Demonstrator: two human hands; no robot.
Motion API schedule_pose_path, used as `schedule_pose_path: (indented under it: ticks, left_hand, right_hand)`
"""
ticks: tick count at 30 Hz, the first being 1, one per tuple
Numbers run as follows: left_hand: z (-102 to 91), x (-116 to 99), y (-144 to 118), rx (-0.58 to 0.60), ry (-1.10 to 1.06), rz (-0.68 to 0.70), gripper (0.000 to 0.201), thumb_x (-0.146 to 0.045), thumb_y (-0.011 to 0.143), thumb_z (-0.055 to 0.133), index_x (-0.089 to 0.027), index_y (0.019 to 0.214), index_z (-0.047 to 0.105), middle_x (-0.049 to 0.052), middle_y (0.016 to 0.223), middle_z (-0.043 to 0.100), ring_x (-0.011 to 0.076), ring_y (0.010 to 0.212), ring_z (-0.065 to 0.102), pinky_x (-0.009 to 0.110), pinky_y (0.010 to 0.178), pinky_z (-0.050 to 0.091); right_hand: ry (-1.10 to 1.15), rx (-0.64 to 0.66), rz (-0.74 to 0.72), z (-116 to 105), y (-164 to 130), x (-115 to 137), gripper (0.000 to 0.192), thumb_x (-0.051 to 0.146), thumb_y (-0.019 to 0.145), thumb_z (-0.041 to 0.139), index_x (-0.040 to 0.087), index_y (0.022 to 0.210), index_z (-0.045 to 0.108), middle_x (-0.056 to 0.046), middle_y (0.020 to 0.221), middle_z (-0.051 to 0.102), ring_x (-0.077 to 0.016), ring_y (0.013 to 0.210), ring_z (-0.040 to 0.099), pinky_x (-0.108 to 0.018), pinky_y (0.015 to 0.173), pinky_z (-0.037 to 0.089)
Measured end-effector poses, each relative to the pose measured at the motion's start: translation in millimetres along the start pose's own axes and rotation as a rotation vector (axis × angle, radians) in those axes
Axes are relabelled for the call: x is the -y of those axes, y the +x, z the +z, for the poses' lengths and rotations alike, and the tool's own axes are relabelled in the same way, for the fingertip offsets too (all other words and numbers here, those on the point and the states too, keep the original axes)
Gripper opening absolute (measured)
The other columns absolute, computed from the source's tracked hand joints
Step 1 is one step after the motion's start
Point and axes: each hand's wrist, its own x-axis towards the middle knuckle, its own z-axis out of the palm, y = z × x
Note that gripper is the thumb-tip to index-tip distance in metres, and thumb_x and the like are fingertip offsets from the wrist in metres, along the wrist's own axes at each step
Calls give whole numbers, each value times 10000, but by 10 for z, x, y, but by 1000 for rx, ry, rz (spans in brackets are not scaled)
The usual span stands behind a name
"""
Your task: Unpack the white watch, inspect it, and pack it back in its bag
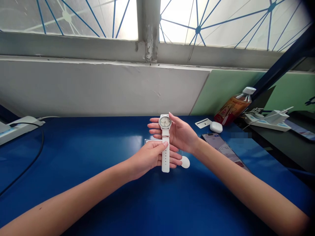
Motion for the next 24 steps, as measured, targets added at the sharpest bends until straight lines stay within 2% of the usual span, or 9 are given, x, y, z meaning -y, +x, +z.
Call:
schedule_pose_path:
  ticks: [6, 10, 15, 20, 24]
  left_hand:
    - [5, -6, 17, 25, -23, 3, 349, -325, 968, 502, -29, 1042, 672, 216, 1007, 719, 278, 924, 709, 432, 916, 519]
    - [4, -9, 15, 22, -29, -14, 351, -319, 970, 494, -21, 1040, 666, 218, 984, 721, 274, 882, 718, 437, 906, 522]
    - [-46, -26, 9, 45, -84, 6, 364, -330, 984, 452, -44, 1063, 664, 211, 1022, 711, 285, 927, 708, 439, 905, 521]
    - [-66, -55, 6, 127, -141, 29, 355, -334, 977, 467, -57, 1086, 660, 201, 1042, 703, 276, 919, 710, 417, 879, 534]
    - [-57, -71, 8, 99, -143, -12, 325, -294, 976, 466, -45, 1057, 658, 211, 991, 712, 275, 870, 722, 393, 811, 563]
  right_hand:
    - [8, -17, 14, -90, 24, -9, 452, 343, 1023, 258, 66, 1173, 583, -167, 1225, 653, -189, 1056, 660, -314, 984, 475]
    - [-7, -28, 7, -105, 27, -8, 468, 367, 1027, 229, 91, 1198, 566, -152, 1246, 643, -185, 1036, 666, -330, 969, 485]
    - [-41, 29, 6, -118, 17, 8, 481, 432, 1020, 197, 183, 1298, 500, -116, 1188, 674, -193, 987, 681, -366, 942, 486]
    - [-40, 19, -5, -112, 11, -1, 472, 438, 1018, 204, 196, 1305, 491, -110, 1210, 661, -195, 999, 675, -363, 952, 471]
    - [-50, 1, 12, -103, 13, -5, 476, 436, 1018, 195, 196, 1289, 503, -105, 1171, 678, -187, 955, 684, -376, 949, 472]
